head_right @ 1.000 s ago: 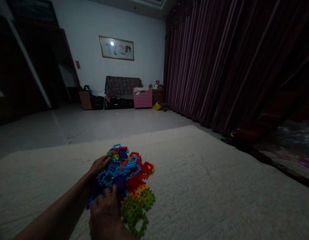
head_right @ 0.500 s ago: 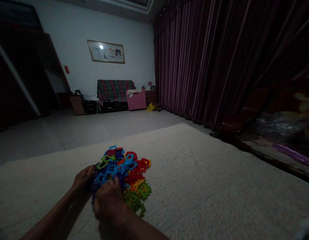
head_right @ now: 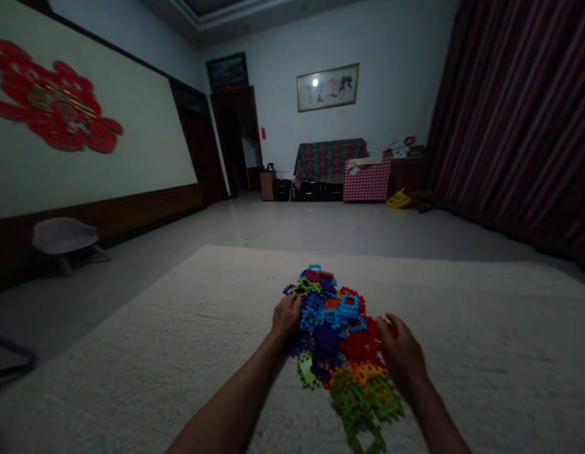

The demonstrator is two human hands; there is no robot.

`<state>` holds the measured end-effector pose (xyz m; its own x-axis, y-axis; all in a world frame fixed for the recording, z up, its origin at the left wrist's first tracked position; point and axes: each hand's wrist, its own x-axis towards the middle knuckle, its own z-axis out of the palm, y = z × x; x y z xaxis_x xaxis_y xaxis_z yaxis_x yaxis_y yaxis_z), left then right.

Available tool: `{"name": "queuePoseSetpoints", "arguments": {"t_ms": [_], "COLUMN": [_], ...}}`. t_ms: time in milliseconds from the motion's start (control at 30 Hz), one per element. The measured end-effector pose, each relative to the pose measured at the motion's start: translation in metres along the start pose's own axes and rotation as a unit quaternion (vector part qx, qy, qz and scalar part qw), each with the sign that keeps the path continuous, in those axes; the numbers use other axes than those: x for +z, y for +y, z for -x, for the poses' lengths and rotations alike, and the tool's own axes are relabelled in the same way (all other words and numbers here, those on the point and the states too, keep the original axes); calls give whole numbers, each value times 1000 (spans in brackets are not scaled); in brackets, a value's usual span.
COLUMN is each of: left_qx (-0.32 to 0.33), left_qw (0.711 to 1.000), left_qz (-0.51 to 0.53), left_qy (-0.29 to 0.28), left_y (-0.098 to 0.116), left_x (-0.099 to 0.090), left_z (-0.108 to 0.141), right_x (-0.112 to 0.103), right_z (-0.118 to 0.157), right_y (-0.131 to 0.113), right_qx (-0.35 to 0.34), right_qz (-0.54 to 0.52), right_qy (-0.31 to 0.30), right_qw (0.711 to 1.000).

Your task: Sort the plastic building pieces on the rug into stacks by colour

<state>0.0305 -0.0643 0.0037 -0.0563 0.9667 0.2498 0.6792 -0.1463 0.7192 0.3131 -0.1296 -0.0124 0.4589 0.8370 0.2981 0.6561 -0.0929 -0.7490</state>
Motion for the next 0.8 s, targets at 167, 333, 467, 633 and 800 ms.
{"name": "queuePoseSetpoints", "arguments": {"t_ms": [167, 333, 467, 633, 800], "left_qx": [44, 91, 79, 4, 36], "left_qw": [999, 996, 995, 1000, 998], "left_qz": [3, 16, -6, -28, -25], "left_qy": [-12, -5, 64, -5, -53], "left_y": [4, 2, -1, 2, 10], "left_x": [11, 3, -10, -3, 22], "left_z": [1, -6, -34, -72, -80], "right_x": [5, 9, 6, 7, 13], "right_z": [3, 4, 7, 7, 6], "right_y": [-12, -23, -22, -14, -10], "right_qx": [-6, -63, -30, 13, -20], "right_qz": [-12, -46, -85, -119, -120], "right_qy": [-11, -48, -27, -4, -26], "right_qw": [1000, 996, 996, 993, 992]}}
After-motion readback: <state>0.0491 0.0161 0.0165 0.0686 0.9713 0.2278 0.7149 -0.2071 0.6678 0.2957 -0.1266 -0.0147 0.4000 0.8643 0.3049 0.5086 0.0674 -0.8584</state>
